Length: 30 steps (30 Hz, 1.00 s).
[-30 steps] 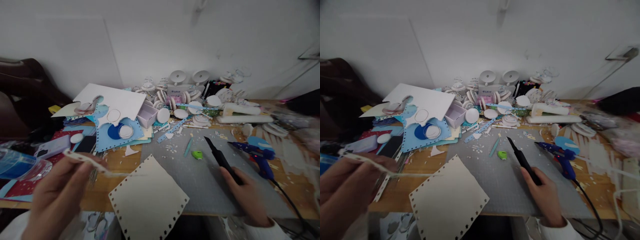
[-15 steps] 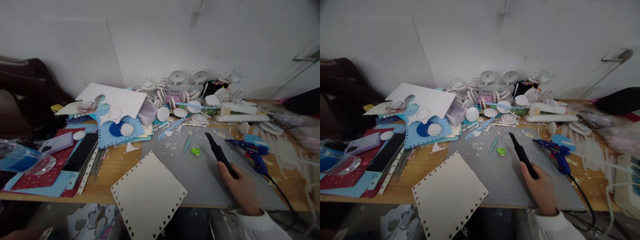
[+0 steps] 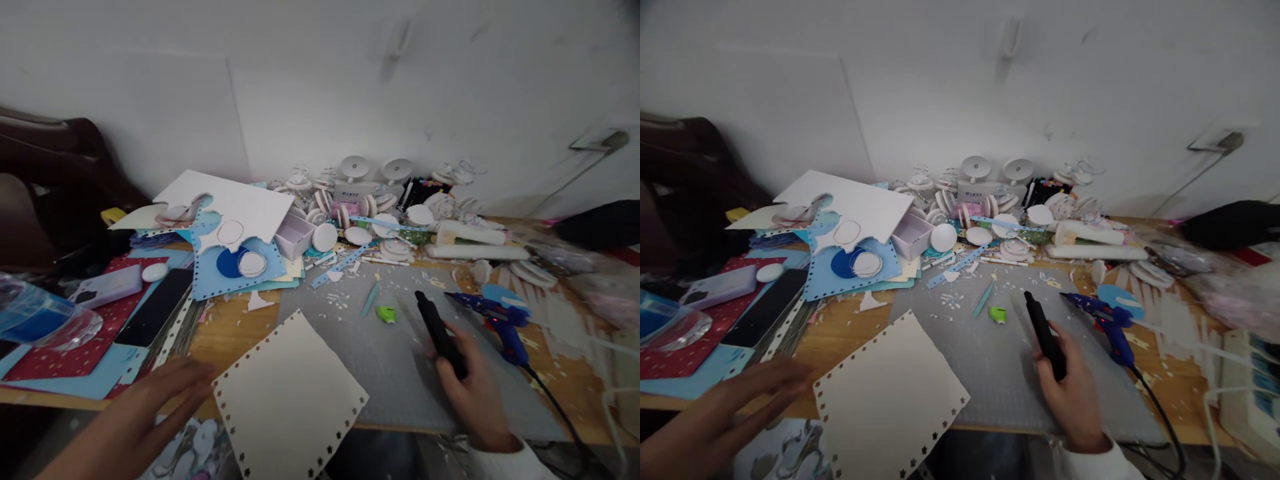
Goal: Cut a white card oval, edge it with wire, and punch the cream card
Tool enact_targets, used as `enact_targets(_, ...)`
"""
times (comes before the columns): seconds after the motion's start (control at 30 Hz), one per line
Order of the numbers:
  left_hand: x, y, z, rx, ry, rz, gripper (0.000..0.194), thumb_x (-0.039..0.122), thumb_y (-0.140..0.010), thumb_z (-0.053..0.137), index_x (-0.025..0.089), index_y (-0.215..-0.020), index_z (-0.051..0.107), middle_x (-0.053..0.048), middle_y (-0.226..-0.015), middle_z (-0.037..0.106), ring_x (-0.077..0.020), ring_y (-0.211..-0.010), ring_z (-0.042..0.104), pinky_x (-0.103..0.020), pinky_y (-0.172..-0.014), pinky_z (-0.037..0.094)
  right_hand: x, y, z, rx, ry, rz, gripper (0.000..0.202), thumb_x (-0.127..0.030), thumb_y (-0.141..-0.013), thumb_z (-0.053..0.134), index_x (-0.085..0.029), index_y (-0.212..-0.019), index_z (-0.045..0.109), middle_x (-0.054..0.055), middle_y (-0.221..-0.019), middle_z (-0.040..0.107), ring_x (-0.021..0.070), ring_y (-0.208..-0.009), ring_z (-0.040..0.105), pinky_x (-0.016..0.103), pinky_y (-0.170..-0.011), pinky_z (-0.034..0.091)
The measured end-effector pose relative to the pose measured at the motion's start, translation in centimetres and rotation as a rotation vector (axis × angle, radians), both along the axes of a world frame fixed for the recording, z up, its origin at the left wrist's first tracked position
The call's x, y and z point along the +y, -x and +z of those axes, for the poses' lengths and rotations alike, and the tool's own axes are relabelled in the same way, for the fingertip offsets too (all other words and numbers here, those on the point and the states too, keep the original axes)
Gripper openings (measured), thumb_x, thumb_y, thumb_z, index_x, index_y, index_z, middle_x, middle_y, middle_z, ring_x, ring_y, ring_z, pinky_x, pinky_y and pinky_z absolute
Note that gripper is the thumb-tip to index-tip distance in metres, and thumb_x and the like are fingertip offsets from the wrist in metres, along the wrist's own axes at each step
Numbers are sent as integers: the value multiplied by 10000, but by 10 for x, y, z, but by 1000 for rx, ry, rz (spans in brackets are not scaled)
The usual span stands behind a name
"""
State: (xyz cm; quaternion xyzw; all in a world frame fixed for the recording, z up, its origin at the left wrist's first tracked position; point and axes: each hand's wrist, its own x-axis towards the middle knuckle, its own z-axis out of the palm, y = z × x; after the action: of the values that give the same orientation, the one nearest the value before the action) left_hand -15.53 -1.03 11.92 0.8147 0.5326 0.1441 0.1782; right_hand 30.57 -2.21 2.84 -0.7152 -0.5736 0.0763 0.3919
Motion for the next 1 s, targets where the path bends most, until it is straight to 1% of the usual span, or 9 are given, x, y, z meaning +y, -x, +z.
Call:
enact_targets(0.1, 29, -41, -5, 28, 1, -69, 305, 418, -895, 463, 280, -1127, 604, -34, -1133, 637, -216, -1071, 578, -305, -913, 469, 3, 3, -2, -134, -57, 34, 483, -315, -821, 477, -183, -1283, 431, 129, -1137, 575, 294, -1033, 572, 450, -893, 445)
enact_targets(0.13, 36, -54, -9, 33, -1, -39, 332, 426, -891, 467, 267, -1159, 582, -55, -1178, 607, -236, -1111, 548, -347, -945, 448, 4, 4, -3, -182, -71, 48, 471, -307, -829, 467, -182, -1281, 432, 135, -1155, 553, 301, -1061, 548, 463, -913, 432)
enact_targets(0.3, 58, -96, -27, 25, 85, 10, 444, 321, -753, 646, 203, -1168, 538, -103, -1168, 564, -292, -1123, 489, -441, -961, 391, 11, 4, -7, -356, -100, 52, 397, -287, -854, 440, -174, -1233, 479, 131, -1050, 540, 299, -991, 533, 472, -896, 442)
enact_targets(0.43, 69, -100, -32, -58, 188, 24, 323, 213, -721, 625, 191, -1036, 556, -68, -1026, 598, -242, -963, 544, -367, -837, 423, 12, 4, -10, -435, -104, 28, 384, -312, -842, 469, -153, -1189, 505, 135, -1025, 554, 301, -963, 542, 467, -870, 455)
enact_targets(0.53, 74, -95, -30, -68, 224, -19, 136, 222, -733, 584, 179, -862, 569, -11, -762, 579, -187, -715, 539, -300, -664, 414, 10, 7, -8, -516, -105, -7, 384, -340, -831, 494, -158, -1168, 524, 134, -1032, 569, 311, -959, 549, 482, -855, 451)
enact_targets(0.63, 78, -90, -24, -84, 224, -67, 98, 266, -773, 529, 183, -723, 543, 2, -698, 551, -169, -675, 518, -277, -634, 395, 8, 11, -2, -592, -142, -25, 339, -329, -833, 499, -175, -1130, 551, 130, -1070, 576, 319, -960, 551, 501, -841, 441)
enact_targets(0.73, 84, -89, -14, -123, 245, -132, 131, 268, -804, 468, 191, -832, 570, -18, -838, 611, -185, -798, 556, -283, -721, 422, 12, 16, 11, -643, -168, 80, 297, -283, -842, 500, -172, -1110, 562, 131, -1082, 578, 306, -958, 555, 483, -837, 445)
enact_targets(0.87, 96, -96, -2, -140, 312, -270, 233, 237, -783, 480, 193, -995, 566, -36, -980, 626, -206, -902, 565, -304, -804, 422, 31, 25, 29, -591, -100, 331, 368, -251, -837, 521, -152, -1191, 525, 145, -1158, 547, 288, -1067, 528, 446, -922, 437)
enact_targets(1.0, 109, -115, -2, -212, 366, -346, 137, 302, -793, 533, 192, -857, 584, -16, -831, 597, -192, -775, 541, -276, -692, 403, 56, 33, 28, -466, 25, 445, 378, -214, -847, 478, -155, -1219, 516, 150, -1167, 563, 297, -1099, 524, 471, -940, 436)
